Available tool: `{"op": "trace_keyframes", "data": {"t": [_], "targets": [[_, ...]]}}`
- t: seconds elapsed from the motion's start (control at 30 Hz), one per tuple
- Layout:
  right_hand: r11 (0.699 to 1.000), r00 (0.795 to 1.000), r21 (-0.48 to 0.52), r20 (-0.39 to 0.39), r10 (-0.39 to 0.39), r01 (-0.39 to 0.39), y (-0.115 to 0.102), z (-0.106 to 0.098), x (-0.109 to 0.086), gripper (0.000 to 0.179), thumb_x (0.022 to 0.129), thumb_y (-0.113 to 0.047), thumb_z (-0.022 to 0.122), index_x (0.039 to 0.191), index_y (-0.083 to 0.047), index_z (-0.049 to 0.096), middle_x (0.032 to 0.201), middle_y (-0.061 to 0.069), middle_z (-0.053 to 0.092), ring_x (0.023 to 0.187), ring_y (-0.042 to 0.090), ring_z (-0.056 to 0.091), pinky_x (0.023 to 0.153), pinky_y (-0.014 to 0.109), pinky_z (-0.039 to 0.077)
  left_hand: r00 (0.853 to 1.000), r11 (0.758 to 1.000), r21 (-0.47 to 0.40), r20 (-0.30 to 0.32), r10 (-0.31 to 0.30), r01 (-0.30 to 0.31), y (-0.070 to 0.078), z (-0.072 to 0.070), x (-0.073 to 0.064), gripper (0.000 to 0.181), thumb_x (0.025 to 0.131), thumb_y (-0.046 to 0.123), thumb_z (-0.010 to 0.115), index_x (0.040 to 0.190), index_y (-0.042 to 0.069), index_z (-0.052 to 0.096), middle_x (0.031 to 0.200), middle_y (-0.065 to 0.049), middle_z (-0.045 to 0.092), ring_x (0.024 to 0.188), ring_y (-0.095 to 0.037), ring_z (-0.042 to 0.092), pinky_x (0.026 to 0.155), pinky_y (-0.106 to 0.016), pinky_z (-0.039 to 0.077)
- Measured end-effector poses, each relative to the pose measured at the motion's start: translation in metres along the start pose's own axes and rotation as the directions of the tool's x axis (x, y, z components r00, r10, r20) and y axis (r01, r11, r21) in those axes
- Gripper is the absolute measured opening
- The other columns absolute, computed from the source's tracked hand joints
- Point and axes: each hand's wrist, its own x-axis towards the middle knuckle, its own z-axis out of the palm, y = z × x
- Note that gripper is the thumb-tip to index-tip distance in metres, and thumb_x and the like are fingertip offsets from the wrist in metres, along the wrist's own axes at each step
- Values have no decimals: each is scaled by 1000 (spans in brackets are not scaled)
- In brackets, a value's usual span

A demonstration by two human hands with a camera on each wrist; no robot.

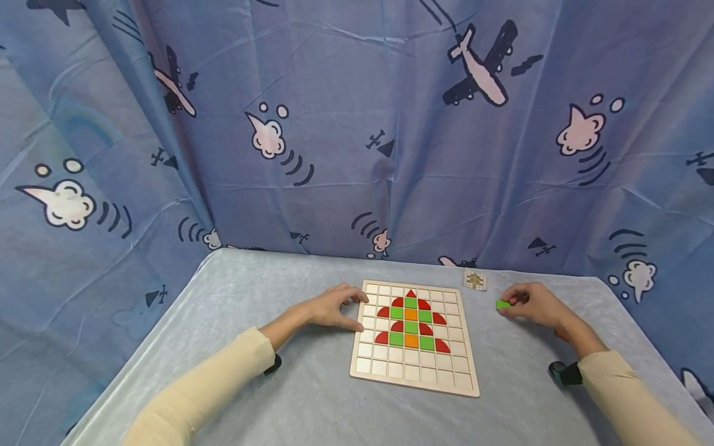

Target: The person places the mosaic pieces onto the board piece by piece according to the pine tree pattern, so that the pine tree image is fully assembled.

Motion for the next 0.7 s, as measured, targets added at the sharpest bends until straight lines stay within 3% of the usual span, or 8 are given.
{"op": "trace_keyframes", "data": {"t": [0.37,0.7], "targets": [[1000,999,13,-48,-7,7,-8,4,-10,30,82,-28,80,100,-6,68,94,6,66,80,9,57,66,23,49,1000,1000,-7,-8,17,-17,0,1,-1,60,79,41,82,130,22,56,128,-6,54,113,-21,54,101,-40,46],[982,992,147,-71,-108,118,-21,9,-26,28,84,-20,79,102,-3,65,90,10,69,73,2,60,58,24,51,1000,1000,-8,-5,14,-14,1,1,-2,60,80,41,81,131,22,56,128,-5,54,113,-21,54,101,-40,46]]}}
